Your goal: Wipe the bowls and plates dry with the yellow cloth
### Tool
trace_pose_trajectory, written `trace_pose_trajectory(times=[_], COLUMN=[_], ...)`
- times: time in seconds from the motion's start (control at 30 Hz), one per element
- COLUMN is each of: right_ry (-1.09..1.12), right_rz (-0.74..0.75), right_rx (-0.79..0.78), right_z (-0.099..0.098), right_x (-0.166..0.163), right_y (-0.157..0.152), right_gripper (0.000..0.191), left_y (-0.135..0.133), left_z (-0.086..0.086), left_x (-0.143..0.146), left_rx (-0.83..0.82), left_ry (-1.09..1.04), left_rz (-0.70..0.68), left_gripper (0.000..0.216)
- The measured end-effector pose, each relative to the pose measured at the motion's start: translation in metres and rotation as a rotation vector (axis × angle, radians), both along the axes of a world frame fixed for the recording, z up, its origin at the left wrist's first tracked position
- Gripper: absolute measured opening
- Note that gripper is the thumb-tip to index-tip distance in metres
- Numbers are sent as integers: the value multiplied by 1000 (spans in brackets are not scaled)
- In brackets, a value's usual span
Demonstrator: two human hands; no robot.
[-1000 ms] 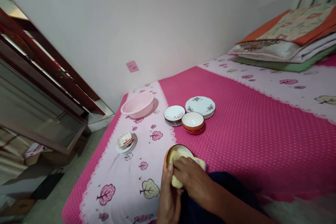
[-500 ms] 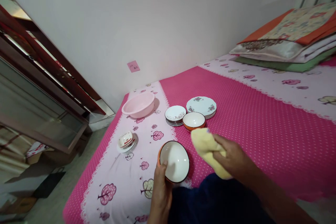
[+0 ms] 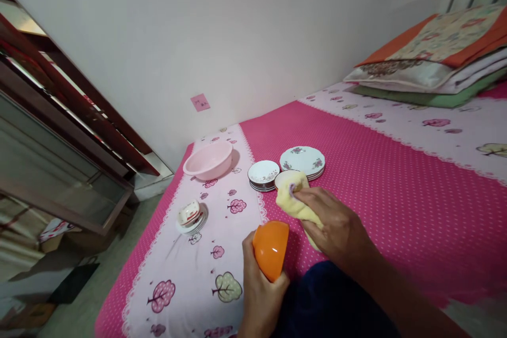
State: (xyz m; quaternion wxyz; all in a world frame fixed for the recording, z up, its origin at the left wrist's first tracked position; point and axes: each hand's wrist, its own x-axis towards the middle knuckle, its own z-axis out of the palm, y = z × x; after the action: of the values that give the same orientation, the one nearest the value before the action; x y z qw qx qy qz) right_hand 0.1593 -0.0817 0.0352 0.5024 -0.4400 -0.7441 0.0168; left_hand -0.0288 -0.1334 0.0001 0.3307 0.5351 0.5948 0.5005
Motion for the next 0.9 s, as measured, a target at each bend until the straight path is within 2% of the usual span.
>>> trace_pose_trajectory(times=[0.1, 0.17, 0.27, 0.33, 0.47, 0.63, 0.77, 0.83, 0.9], right_ry=[-115, -210, -278, -281, -314, -376, -187, -27, 201], right_rz=[137, 279, 387, 428, 459, 547, 689, 746, 794], right_rx=[-100, -213, -264, -232, -185, -345, -419, -481, -653], right_z=[14, 17, 11, 5, -4, 4, 6, 0, -9], right_x=[-16, -28, -37, -34, -28, -31, -30, -28, -25], right_y=[-13, -25, -39, -44, -35, -3, 22, 32, 40], right_gripper=[58, 63, 62, 64, 74, 88, 86, 84, 78], left_y=[1, 2, 1, 1, 9, 20, 15, 11, 6], left_z=[-5, -12, -22, -24, -11, 8, 10, 11, 12], left_x=[-1, -4, -10, -14, -16, -16, -25, -29, -31], left_rx=[15, 18, -7, -37, -44, -56, -63, -53, -50], left_ry=[-137, -183, -157, -144, -149, -42, 75, 27, -96], left_rz=[13, -24, -99, -131, -184, -173, -79, -108, -153], left_gripper=[71, 60, 37, 32, 37, 46, 51, 57, 56])
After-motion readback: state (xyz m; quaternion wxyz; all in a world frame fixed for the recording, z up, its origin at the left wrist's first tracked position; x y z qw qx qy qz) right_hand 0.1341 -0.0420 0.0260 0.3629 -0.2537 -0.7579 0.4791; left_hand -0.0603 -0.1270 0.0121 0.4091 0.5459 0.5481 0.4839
